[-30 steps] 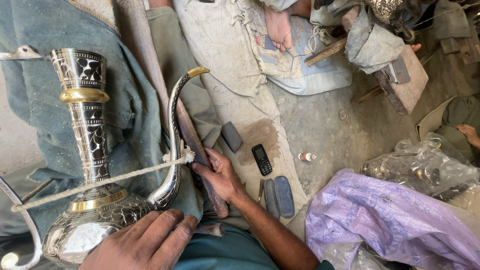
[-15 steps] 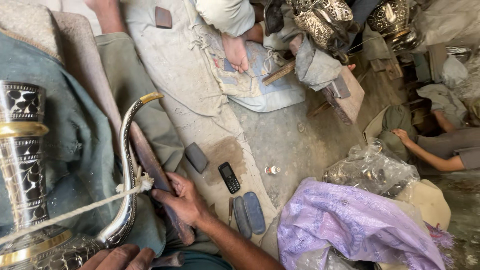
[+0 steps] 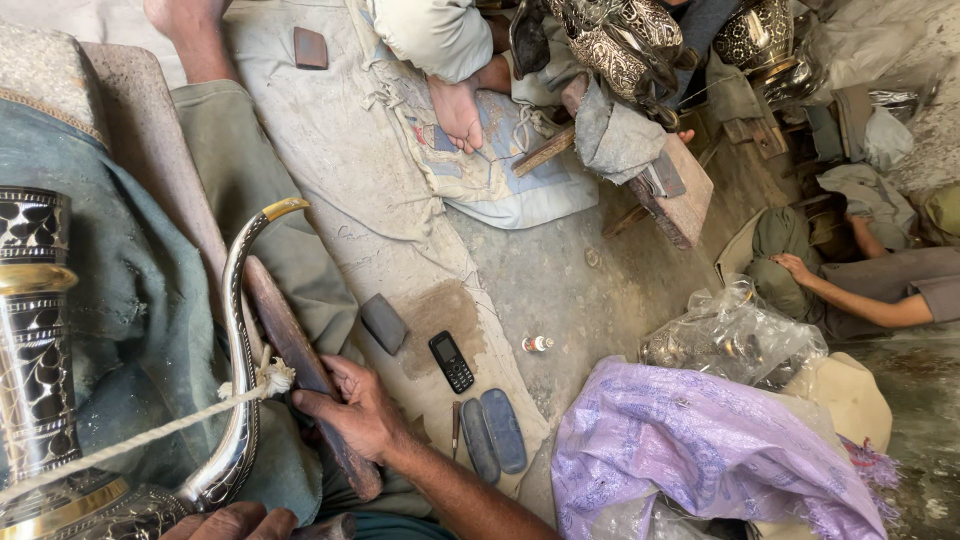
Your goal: The person sits on the floor and uses a hammer and chisel to work on the curved spout of a decorative metal vessel. They repeatedly strike the chisel along the spout's edge, occasionally adjusting the chisel's position and rotating the vessel to access different areas.
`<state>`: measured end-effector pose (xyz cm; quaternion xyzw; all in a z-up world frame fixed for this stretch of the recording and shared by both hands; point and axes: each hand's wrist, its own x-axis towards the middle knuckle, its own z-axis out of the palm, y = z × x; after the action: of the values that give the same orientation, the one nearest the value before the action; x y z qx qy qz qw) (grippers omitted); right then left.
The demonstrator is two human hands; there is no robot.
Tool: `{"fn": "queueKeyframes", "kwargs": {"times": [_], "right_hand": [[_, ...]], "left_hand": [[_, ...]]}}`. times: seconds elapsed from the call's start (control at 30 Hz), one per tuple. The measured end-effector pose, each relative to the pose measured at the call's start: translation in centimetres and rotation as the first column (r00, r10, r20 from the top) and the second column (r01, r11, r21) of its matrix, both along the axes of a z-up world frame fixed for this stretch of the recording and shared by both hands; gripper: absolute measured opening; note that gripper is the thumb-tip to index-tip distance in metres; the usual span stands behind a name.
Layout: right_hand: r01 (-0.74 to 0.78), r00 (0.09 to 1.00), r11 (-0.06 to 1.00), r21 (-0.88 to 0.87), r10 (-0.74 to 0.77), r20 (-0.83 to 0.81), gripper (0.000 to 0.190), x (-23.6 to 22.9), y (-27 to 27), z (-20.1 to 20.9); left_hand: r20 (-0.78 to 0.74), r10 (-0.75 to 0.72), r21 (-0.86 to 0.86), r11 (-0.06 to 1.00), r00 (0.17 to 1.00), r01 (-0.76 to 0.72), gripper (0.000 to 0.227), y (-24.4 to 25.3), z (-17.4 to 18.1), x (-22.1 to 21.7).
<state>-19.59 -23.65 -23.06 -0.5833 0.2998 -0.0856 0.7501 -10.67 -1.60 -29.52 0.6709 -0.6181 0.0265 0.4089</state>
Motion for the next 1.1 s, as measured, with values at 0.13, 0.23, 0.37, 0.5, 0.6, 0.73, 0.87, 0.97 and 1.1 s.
{"fn": "queueKeyframes", "kwargs": {"times": [0.13, 0.23, 0.37, 0.5, 0.6, 0.73, 0.87, 0.97, 1.1], "right_hand": [[-0.007, 1.0, 1.0, -0.025, 0.007, -0.008, 0.059, 0.0, 0.0, 0.3], [-0.006, 1.0, 1.0, -0.008, 0.006, -0.013, 0.06, -0.1, -0.1, 0.6], [-0.023, 0.999, 1.0, -0.021, 0.023, -0.025, 0.059, 0.1, 0.1, 0.7], [-0.009, 1.0, 1.0, -0.009, 0.009, 0.01, 0.059, 0.0, 0.0, 0.7], [-0.013, 1.0, 1.0, -0.012, 0.013, 0.007, 0.059, 0.0, -0.1, 0.6], [-0.017, 1.0, 1.0, -0.017, 0.018, 0.012, 0.058, 0.0, 0.0, 0.5], [-0.004, 1.0, 1.0, 0.01, 0.004, 0.013, 0.057, 0.0, 0.0, 0.5], [0.002, 1.0, 1.0, 0.015, -0.002, 0.02, 0.057, 0.1, 0.1, 0.6], [-0.005, 1.0, 1.0, 0.006, 0.005, 0.018, 0.058, -0.1, 0.0, 0.6]], "left_hand": [[-0.016, 0.025, 0.003, 1.0, 1.0, -0.025, 0.018, 0.4, -1.4, -0.4], [-0.032, 0.043, 0.004, 0.999, 0.999, -0.043, 0.016, 0.4, -2.4, -1.0], [-0.045, 0.061, 0.008, 0.998, 0.997, -0.06, 0.014, 0.9, -3.8, -1.3], [-0.091, 0.078, 0.015, 0.997, 0.993, -0.077, 0.012, 0.9, -6.4, -1.7], [-0.171, 0.092, 0.021, 0.996, 0.981, -0.089, 0.011, 1.1, -9.1, -2.3], [-0.508, 0.053, 0.026, 0.999, 0.859, -0.046, 0.011, 1.2, -12.1, -2.9], [-0.951, -0.302, -0.303, 0.953, -0.066, -0.005, 0.012, 0.3, -12.3, -2.5], [-0.651, -0.501, -0.491, 0.851, -0.57, -0.188, 0.013, -0.5, -10.7, -2.1], [-0.421, -0.567, -0.527, 0.788, -0.708, -0.318, 0.016, -2.1, -7.0, -1.7]]}}
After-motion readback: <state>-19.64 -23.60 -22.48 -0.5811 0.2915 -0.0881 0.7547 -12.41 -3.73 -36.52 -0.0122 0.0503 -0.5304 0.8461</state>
